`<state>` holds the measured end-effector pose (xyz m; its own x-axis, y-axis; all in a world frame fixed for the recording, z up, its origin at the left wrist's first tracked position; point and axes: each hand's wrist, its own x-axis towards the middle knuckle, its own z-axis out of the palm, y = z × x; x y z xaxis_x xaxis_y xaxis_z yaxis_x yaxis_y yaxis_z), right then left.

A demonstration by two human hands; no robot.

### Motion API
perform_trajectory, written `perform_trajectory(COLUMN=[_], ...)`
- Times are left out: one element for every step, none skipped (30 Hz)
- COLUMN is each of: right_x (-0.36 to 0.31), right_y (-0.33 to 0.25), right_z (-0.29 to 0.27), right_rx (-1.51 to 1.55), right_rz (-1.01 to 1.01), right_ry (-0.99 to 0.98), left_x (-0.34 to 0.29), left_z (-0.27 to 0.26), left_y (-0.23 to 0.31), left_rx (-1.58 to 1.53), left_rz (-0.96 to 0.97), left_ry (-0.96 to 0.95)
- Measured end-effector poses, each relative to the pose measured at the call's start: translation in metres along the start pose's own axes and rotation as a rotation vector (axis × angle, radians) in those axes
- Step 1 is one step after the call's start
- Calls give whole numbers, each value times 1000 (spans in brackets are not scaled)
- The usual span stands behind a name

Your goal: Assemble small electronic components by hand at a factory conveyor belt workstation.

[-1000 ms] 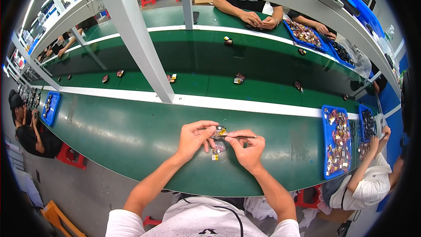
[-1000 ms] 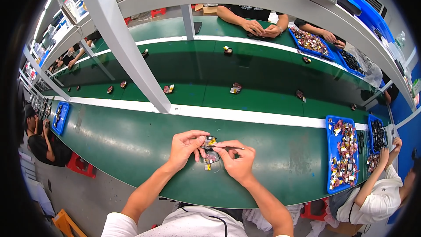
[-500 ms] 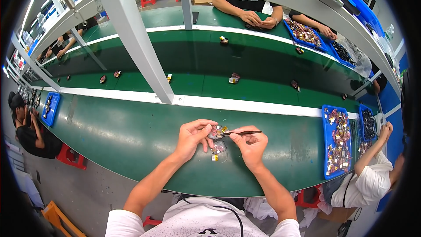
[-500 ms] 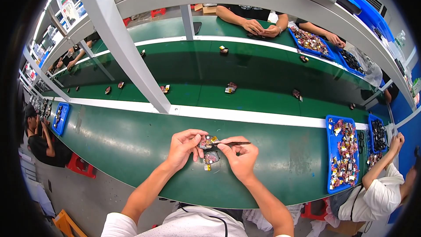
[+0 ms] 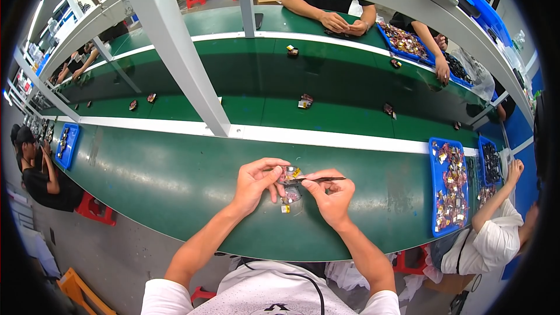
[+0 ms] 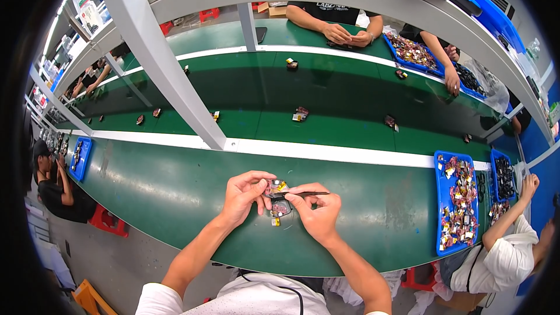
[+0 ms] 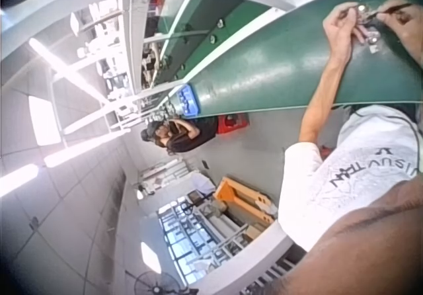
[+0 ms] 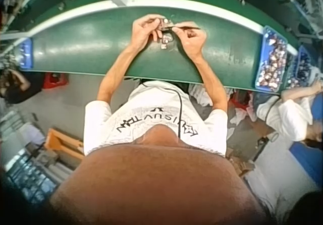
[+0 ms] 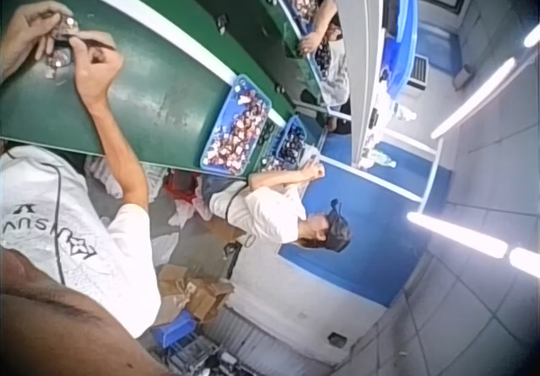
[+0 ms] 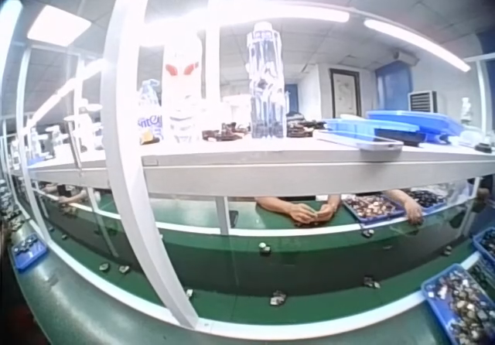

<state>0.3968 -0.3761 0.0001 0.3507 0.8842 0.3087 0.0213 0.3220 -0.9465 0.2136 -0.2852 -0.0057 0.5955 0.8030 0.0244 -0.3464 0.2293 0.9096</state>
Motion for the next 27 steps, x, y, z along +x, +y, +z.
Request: perform_trajectory(right_x=[0, 0, 0, 1, 1, 1, 1, 1, 1, 2, 2, 2, 3, 3, 4, 5, 5, 5, 4, 4, 3, 2, 2, 2, 1, 1, 1], right_y=[0, 1, 1, 2, 3, 3, 3, 3, 3, 3, 2, 1, 0, -1, -2, -5, -6, -3, 1, 4, 4, 4, 4, 2, 0, -1, -1], right_z=[0, -1, -1, -1, 0, 0, -1, -1, -1, -2, -2, -2, -2, -2, -2, -1, -1, -2, -5, -6, -6, -5, -4, -2, -1, 0, 1], right_rx=[0, 0, 0, 6, 13, 13, 31, 50, 51, 78, 105, 105, 157, 209, 210, 246, 282, 283, 238, 192, 192, 155, 117, 118, 47, -24, -24], right_rz=[-7, -15, -14, -23, -33, -33, -22, -12, -12, 7, 25, 26, 61, 96, 97, 124, 149, 150, 115, 81, 82, 51, 21, 22, -35, -91, -90], right_ry=[1, 3, 2, 13, 24, 23, 28, 32, 33, 26, 20, 22, 30, 37, 39, 40, 43, 45, 23, 1, 3, 15, 27, 27, 33, 38, 38], left_x=[0, 0, 0, 0, 0, 0, 0, 0, 0, 0, 0, 0, 0, 0, 0, 0, 0, 0, -1, 0, 0, 0, 0, 1, 1, 1, 1], left_z=[1, 2, 4, 4, 4, 2, 1, 0, 0, -1, -1, -1, -1, -1, -1, -1, -1, -2, -3, -3, -3, -3, -4, -5, -5, -4, -4], left_y=[1, 2, 4, 4, 4, 4, 3, 4, 4, 5, 4, 3, 3, 3, 2, 2, 1, 0, -1, -1, -1, 0, 0, 1, 1, 2, 3], left_rx=[-5, -5, -10, -14, -14, -19, -24, -23, -6, 10, 11, 13, 15, 16, 28, 39, 40, 55, 70, 71, 75, 79, 79, 82, 85, 85, 83], left_rz=[-2, -2, 0, 1, 1, -3, -9, -9, -6, -4, -5, 6, 18, 16, 32, 48, 46, 50, 54, 52, 57, 63, 62, 43, 25, 23, 17], left_ry=[-5, -4, -8, -12, -11, -31, -51, -51, -66, -80, -81, -83, -86, -86, -82, -78, -80, -79, -79, -79, -88, -96, -96, -98, -100, -99, -95])
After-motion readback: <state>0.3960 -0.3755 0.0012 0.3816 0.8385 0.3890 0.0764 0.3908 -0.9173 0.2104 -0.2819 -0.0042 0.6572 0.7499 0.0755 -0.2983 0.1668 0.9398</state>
